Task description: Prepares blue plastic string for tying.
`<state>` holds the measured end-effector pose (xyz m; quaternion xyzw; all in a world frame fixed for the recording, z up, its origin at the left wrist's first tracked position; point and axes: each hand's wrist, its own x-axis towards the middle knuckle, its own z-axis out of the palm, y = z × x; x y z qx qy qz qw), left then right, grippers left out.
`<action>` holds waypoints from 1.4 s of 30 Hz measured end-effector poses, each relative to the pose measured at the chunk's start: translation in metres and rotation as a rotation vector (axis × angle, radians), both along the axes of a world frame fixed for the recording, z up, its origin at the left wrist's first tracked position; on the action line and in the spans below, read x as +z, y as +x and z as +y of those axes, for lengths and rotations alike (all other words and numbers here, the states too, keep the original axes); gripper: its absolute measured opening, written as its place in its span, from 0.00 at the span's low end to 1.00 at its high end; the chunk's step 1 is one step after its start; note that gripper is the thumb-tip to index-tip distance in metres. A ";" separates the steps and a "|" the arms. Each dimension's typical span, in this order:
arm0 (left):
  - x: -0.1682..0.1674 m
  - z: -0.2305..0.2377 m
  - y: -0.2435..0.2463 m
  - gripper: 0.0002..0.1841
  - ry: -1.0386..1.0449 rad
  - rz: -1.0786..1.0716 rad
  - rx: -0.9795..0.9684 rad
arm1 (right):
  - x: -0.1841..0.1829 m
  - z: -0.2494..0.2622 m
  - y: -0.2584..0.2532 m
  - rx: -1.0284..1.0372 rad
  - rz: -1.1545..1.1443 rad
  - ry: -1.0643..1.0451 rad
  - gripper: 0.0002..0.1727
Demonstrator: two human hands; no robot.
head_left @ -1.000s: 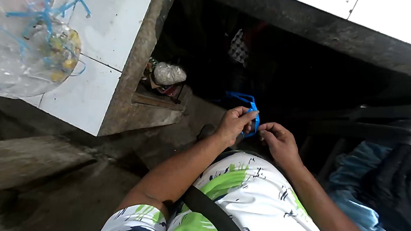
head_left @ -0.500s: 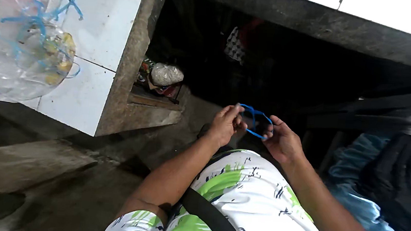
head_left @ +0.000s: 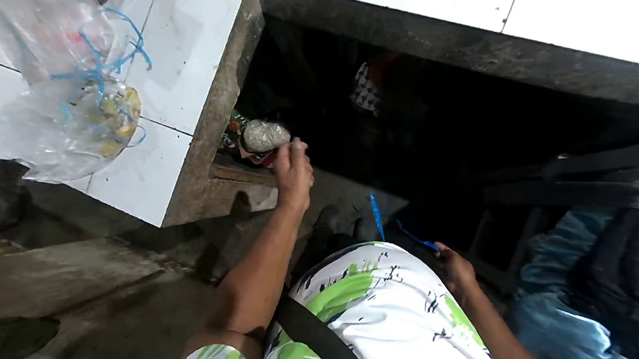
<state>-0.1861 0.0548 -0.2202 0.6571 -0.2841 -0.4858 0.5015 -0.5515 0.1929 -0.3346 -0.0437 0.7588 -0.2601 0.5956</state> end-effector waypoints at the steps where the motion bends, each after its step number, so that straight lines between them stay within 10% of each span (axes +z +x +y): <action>1: 0.006 0.006 -0.004 0.17 0.064 -0.067 -0.185 | 0.004 -0.005 0.003 -0.065 -0.032 -0.033 0.17; 5: 0.008 0.030 -0.048 0.34 0.487 -0.144 -1.133 | 0.031 -0.044 0.028 -0.168 -0.237 -0.263 0.13; 8: 0.000 0.034 -0.078 0.47 0.531 -0.185 -1.393 | 0.070 -0.081 0.056 -0.172 -0.341 -0.380 0.13; 16: 0.029 0.030 -0.076 0.41 0.311 0.418 -1.117 | 0.141 -0.143 0.115 -0.096 -0.503 -0.742 0.14; 22: -0.010 0.029 -0.055 0.13 0.041 -0.230 -1.345 | 0.155 -0.157 0.116 -0.070 -0.453 -0.822 0.14; 26: -0.013 0.027 -0.030 0.17 0.220 -0.114 -0.781 | 0.154 -0.153 0.109 0.077 -0.239 -0.874 0.17; 32: 0.026 0.006 -0.009 0.16 -0.195 0.364 0.048 | 0.121 -0.119 0.099 0.867 -0.055 -0.589 0.17; 35: 0.046 0.005 -0.007 0.12 -0.300 0.268 -0.134 | 0.126 -0.125 0.110 1.267 -0.018 -0.547 0.19; 42: 0.051 0.009 -0.017 0.14 -0.475 -0.003 -0.805 | 0.172 -0.161 0.127 0.664 -0.441 -0.765 0.22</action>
